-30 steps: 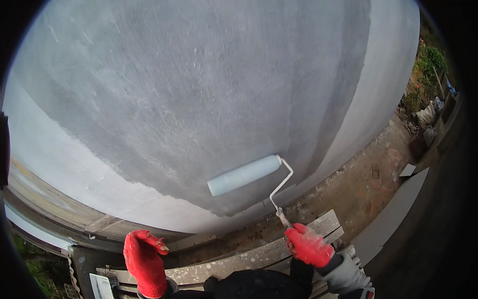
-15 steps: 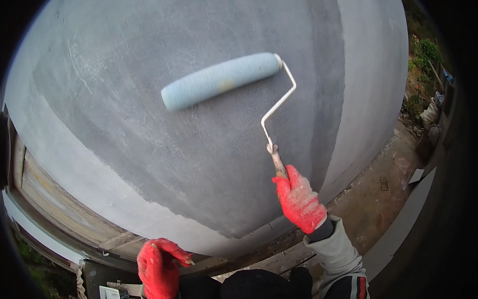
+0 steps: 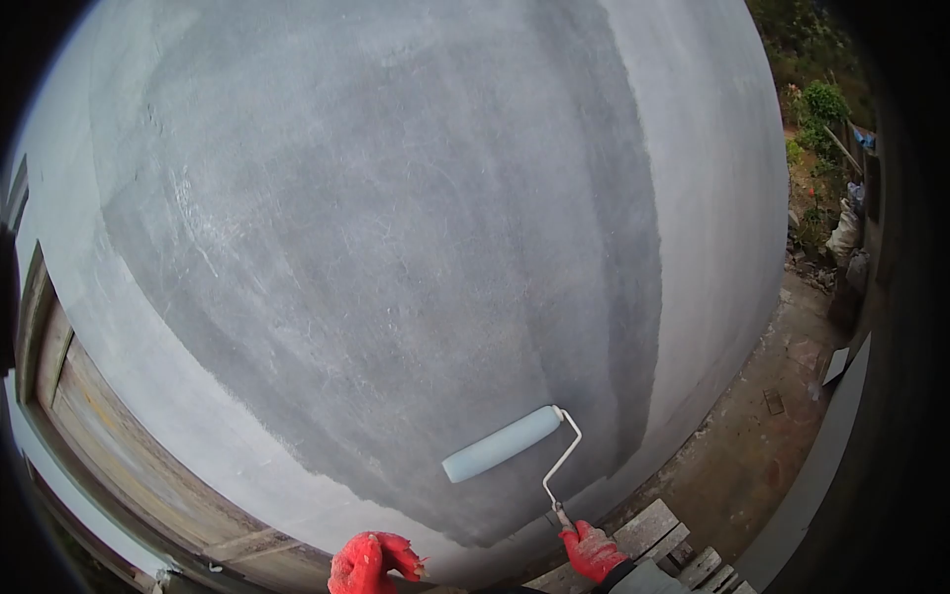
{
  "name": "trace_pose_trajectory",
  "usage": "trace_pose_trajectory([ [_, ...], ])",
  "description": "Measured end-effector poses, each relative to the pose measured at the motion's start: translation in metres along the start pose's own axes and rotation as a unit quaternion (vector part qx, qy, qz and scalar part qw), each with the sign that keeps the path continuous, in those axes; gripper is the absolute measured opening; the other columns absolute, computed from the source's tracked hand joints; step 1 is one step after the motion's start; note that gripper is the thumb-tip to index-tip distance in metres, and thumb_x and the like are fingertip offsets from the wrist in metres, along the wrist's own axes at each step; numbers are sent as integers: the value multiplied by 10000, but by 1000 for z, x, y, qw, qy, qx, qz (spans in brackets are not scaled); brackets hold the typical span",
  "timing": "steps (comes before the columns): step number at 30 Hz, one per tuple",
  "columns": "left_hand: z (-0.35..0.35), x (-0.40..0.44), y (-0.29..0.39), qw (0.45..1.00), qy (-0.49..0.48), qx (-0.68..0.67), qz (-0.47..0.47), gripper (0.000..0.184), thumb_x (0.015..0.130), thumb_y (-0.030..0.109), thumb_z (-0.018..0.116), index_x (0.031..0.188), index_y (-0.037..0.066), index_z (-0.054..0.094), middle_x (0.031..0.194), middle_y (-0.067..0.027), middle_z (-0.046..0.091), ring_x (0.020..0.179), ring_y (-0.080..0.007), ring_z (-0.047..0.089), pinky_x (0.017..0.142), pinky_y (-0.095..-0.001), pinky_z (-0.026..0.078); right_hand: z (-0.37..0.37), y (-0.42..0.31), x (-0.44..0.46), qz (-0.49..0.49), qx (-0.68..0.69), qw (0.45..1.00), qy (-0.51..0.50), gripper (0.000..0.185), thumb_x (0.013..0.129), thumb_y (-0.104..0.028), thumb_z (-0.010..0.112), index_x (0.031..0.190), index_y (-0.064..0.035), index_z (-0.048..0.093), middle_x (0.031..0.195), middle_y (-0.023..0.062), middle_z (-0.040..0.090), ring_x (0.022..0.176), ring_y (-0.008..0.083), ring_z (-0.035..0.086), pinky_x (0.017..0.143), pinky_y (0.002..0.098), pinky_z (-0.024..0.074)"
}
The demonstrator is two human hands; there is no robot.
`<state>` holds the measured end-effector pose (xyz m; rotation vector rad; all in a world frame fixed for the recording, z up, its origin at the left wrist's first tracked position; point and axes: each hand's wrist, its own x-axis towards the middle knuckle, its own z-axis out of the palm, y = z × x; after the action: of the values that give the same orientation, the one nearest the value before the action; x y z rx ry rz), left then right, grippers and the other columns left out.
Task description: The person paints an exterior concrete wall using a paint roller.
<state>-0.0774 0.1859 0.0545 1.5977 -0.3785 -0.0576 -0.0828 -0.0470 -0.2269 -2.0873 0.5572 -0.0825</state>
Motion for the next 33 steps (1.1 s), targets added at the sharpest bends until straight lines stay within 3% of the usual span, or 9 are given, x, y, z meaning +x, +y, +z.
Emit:
trace_pose_trajectory([
  [6,3,6,-6,1000,-4,10,5,426,1005,364,402,961,-12,597,734,-79,624,647,-152,582,653,-279,461,-85,-111,22,-146,112,981,67,247,925,-303,526,919,-57,529,788,243,616,786,484,568,635,528,434],
  [12,4,5,-7,1000,0,8,7,416,1007,352,405,970,-13,600,737,-78,627,651,-152,587,649,-281,469,-165,-234,84,-475,-57,834,273,189,933,-201,529,971,-16,543,875,219,580,803,410,577,639,461,444],
  [13,3,5,-7,1000,0,8,14,414,1007,351,406,975,-13,600,739,-78,628,651,-153,588,648,-281,470,-172,-255,89,-476,-56,833,276,189,933,-201,529,971,-16,543,875,219,580,803,410,577,639,461,444],
  [15,2,4,-8,1000,-2,6,23,412,1007,348,408,981,-15,601,742,-80,629,654,-154,589,649,-281,470,-181,-287,95,-238,218,937,134,183,936,-187,520,975,-9,541,869,210,569,793,402,576,633,451,446],
  [17,0,3,-7,1000,-3,2,30,410,1006,346,410,987,-16,601,746,-81,631,656,-155,590,649,-281,470,-173,-276,93,-247,199,937,147,238,941,-235,518,989,-3,533,854,230,576,802,427,574,647,470,442],
  [19,-1,3,-7,1000,-7,-18,16,411,1005,347,413,995,-19,600,752,-83,632,657,-158,589,647,-284,469,-145,-234,88,-442,-33,849,289,330,939,-329,513,989,-3,518,830,277,595,840,484,557,670,514,427],
  [21,-1,-1,-3,999,-10,-19,25,412,1003,349,416,998,-20,600,753,-83,632,657,-158,587,645,-284,468,-116,-197,67,-232,170,946,148,322,934,-335,519,969,-15,517,835,278,595,837,499,545,662,524,423],
  [25,-1,-3,-5,999,-8,-45,9,413,1000,352,425,997,-21,601,753,-80,631,657,-155,581,641,-282,462,-36,-88,42,-118,83,983,110,351,925,-375,511,934,-25,544,792,262,598,801,490,555,660,513,430],
  [33,-5,10,-22,996,-7,-86,-15,387,995,343,448,962,-5,614,749,-69,627,658,-143,572,630,-277,456,-44,-108,71,-161,139,972,100,279,935,-316,517,938,-39,551,729,184,608,701,372,609,623,451,461],
])
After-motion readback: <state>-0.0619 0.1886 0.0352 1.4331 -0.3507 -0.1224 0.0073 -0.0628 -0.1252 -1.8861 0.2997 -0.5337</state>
